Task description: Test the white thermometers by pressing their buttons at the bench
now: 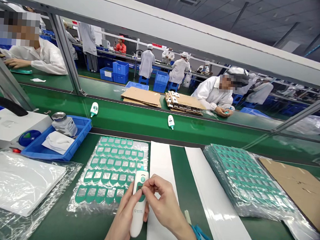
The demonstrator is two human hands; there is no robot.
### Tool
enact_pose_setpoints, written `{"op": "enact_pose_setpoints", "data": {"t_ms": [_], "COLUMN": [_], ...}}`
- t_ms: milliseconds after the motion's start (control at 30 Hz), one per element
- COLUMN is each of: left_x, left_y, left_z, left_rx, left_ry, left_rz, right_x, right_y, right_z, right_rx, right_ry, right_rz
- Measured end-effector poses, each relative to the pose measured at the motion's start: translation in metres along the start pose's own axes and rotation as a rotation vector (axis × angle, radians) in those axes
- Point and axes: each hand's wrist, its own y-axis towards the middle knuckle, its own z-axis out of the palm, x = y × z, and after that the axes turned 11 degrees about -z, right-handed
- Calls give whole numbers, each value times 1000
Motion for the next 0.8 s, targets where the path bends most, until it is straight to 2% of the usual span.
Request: {"op": "enact_pose_setpoints", "data": {"t_ms": [100,233,367,467,533,633,700,800], "left_x": [1,0,-4,-6,-9,-14,-17,-20], "left_y": [1,0,-2,-3,-3,-2,-2,2], "left_z": [0,0,2,3,4,3,2,0], "left_rx": [31,41,127,144,143,90,69,116], "left_ry": [23,68,164,264,330,390,432,498], "left_rz": [-43,-16,36,52,65,65,14,-71], "right_x": [-1,-5,-9,-6,-1,10,19,33], "right_y": [0,2,3,4,6,15,22,34], "right_z": [0,-4,-9,-15,-21,-34,-42,-49], "right_rx": [-34,-41,-70,-44,56,319,500,698], "right_ry": [-46,-37,8,-23,-108,-315,-505,-788], "right_rz": [-5,-1,-18,-106,-205,-332,-402,-469]}}
